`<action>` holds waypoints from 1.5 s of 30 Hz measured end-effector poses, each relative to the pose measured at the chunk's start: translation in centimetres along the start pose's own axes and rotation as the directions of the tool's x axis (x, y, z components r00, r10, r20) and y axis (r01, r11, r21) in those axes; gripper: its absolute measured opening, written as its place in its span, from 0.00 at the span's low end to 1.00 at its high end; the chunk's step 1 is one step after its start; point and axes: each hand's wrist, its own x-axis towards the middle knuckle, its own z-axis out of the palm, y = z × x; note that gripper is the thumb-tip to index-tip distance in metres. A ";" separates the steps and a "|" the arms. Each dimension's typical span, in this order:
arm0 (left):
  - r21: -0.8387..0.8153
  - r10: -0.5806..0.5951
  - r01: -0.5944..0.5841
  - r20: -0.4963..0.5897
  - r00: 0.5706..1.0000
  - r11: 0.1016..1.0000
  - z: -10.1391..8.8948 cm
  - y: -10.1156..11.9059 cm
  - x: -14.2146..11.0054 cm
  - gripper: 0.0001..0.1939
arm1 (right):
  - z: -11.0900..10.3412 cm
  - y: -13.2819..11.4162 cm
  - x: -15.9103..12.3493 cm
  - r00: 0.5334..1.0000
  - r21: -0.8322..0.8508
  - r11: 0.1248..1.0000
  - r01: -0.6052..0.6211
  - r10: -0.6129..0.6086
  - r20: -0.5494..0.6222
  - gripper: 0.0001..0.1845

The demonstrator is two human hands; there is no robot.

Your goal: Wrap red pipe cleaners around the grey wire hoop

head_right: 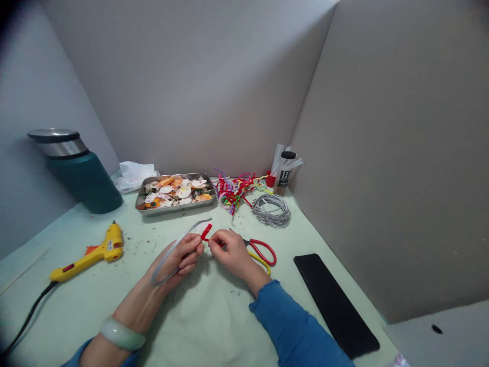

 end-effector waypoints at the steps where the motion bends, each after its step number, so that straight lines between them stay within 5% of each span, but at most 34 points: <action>1: -0.006 -0.002 0.002 0.019 1.000 1.000 0.0 0.0 0.0 0.09 | -0.1 0.1 0.0 1.000 -0.015 1.000 0.017 -0.017 -0.015 0.06; 19: 0.089 -0.178 0.164 0.184 0.967 0.982 0.3 0.3 -0.8 0.11 | -0.3 0.6 0.1 0.979 -0.022 0.980 0.197 -0.198 -0.058 0.08; 24: 0.119 -0.142 0.130 0.103 0.984 0.984 0.7 0.3 -0.8 0.11 | -0.2 0.8 0.1 0.976 0.007 0.984 0.176 -0.174 -0.129 0.07; 28: 0.206 -0.041 0.049 -0.041 0.998 0.977 1.1 0.1 -0.3 0.15 | -0.2 0.9 0.2 0.974 0.070 0.993 0.095 -0.078 -0.213 0.16; 33: 0.396 0.155 -0.063 -0.205 0.967 0.916 1.0 -0.5 0.3 0.13 | 0.5 0.8 -0.2 0.988 0.326 0.936 -0.129 0.150 -0.038 0.13; 36: 0.524 0.256 -0.118 -0.197 0.946 0.843 0.8 -0.9 0.5 0.12 | 1.1 0.6 -0.2 0.981 0.464 0.867 -0.182 0.192 0.026 0.10; 45: 0.473 0.237 -0.099 -0.242 0.941 0.876 0.9 -0.9 0.6 0.15 | 0.9 0.0 0.0 0.983 0.422 0.889 -0.179 0.180 0.038 0.06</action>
